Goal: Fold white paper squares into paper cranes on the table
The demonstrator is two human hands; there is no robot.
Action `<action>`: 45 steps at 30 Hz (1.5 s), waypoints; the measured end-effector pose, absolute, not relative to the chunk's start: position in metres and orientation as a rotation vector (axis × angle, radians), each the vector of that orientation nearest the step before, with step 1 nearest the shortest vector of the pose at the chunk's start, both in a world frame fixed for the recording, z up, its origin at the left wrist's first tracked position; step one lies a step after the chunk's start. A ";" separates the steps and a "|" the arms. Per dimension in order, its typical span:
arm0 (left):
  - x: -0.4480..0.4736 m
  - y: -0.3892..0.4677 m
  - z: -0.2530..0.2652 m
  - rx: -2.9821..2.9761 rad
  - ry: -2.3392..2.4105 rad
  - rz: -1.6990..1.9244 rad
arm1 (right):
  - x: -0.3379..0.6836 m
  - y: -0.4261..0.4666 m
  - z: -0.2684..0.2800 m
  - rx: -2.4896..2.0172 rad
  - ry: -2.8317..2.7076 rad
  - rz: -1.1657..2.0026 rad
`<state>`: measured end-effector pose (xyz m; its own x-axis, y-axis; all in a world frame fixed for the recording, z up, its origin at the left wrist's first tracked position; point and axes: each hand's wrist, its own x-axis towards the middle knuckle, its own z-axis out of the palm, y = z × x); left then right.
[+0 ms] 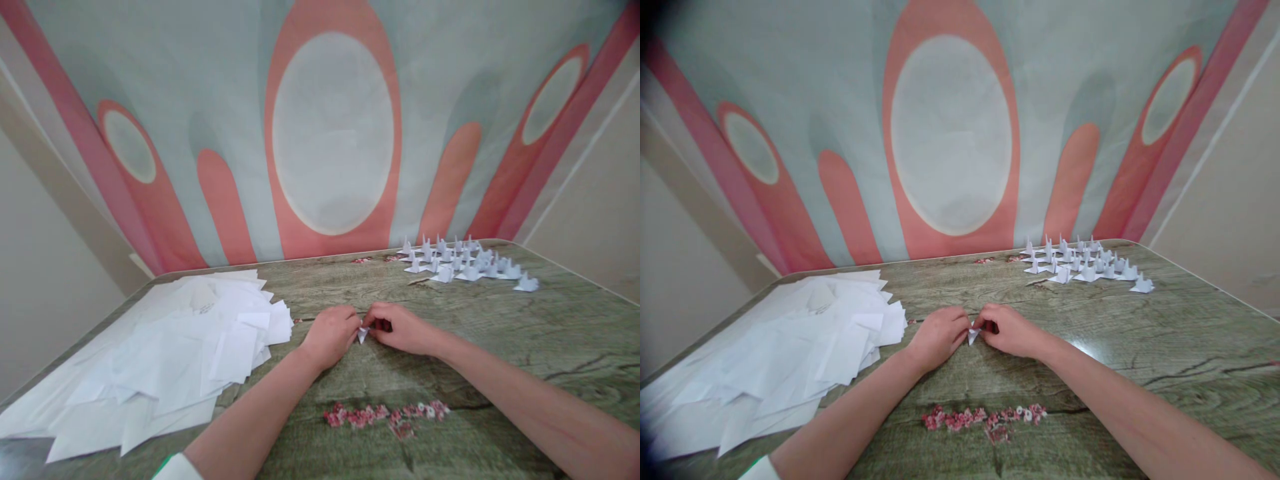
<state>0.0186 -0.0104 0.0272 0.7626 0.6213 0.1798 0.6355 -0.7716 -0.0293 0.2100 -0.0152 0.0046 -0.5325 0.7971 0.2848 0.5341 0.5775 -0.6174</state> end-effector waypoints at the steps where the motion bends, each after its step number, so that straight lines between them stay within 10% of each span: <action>1: 0.019 -0.011 0.028 -2.852 -1.016 -0.215 | 0.210 -0.015 0.004 -1.053 -2.267 0.629; 45: -0.004 -0.029 0.020 -3.086 -1.275 -0.801 | 0.186 -0.030 -0.001 -1.366 -2.129 0.568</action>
<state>-0.0037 -0.0293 0.0204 0.6237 0.7204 0.3035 0.5861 -0.6878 0.4282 0.1861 -0.0297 -0.0013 -0.3383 0.9162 0.2149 0.6875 0.3965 -0.6084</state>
